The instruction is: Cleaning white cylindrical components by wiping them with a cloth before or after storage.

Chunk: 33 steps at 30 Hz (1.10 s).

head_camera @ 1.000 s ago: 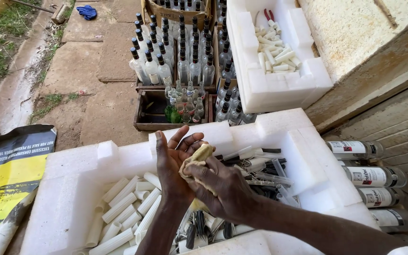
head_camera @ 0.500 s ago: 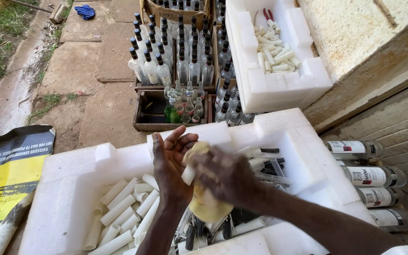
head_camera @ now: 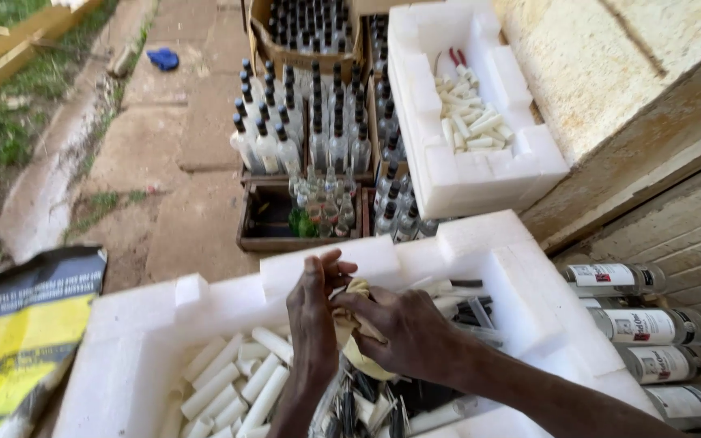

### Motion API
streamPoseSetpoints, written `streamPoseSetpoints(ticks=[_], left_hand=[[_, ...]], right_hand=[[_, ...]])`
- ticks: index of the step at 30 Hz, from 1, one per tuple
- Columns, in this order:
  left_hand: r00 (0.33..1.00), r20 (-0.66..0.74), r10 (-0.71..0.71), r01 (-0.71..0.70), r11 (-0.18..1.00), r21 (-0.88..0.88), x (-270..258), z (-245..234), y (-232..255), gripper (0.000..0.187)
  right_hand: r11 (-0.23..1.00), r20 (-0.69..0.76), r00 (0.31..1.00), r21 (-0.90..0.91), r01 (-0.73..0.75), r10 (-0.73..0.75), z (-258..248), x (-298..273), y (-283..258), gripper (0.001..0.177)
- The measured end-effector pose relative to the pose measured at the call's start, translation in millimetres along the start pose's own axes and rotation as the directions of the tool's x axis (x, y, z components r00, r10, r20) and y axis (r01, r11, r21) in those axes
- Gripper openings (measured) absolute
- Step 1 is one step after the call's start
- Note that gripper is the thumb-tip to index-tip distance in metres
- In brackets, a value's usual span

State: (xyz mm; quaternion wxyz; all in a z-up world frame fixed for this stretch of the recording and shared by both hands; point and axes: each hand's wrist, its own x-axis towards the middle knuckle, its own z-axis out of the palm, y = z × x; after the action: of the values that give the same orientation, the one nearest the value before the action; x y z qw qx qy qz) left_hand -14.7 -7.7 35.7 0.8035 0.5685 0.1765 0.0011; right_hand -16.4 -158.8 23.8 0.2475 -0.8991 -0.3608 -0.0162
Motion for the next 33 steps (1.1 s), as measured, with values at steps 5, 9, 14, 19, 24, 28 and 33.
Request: streamPoseSetpoints(ticks=[5,9,14,19,24,28,33], left_hand=[[0.992,0.038,-0.116,0.122,0.918,-0.378,4.5,12.5,-6.4,0.058],[0.965,-0.071,-0.254,0.22,0.923,-0.314,2.2,13.6,-7.5,0.063],[0.959,-0.186,-0.212,0.129,0.916,-0.379,-5.1,19.6,-2.4,0.06],[0.998,0.013,0.059,-0.06,0.996,0.064,24.0,-4.0,-53.7,0.069],[0.991,-0.041,0.125,-0.125,0.992,0.012,23.9,-0.4,-58.3,0.061],[0.994,-0.048,0.102,-0.099,0.994,0.052,30.7,-4.2,-63.0,0.065],[0.996,-0.018,0.082,-0.08,0.993,0.092,20.7,4.9,-43.5,0.065]], right_hand=[[0.994,-0.274,0.957,0.084,-0.072,0.093,4.6,-0.4,4.0,0.05],[0.973,-0.295,0.952,0.231,-0.015,0.085,10.4,-0.7,-11.5,0.056],[0.782,-0.172,0.985,0.617,0.094,0.017,-10.2,-0.1,-21.3,0.047],[0.911,-0.241,0.956,0.41,-0.054,0.165,-12.8,10.7,2.7,0.035],[0.741,-0.236,0.972,0.656,0.142,0.022,-15.0,4.4,-23.2,0.03],[0.901,-0.164,0.973,0.426,-0.076,0.16,0.6,4.3,-3.6,0.033],[0.811,-0.139,0.968,0.578,-0.09,0.207,-4.6,3.0,-5.9,0.031]])
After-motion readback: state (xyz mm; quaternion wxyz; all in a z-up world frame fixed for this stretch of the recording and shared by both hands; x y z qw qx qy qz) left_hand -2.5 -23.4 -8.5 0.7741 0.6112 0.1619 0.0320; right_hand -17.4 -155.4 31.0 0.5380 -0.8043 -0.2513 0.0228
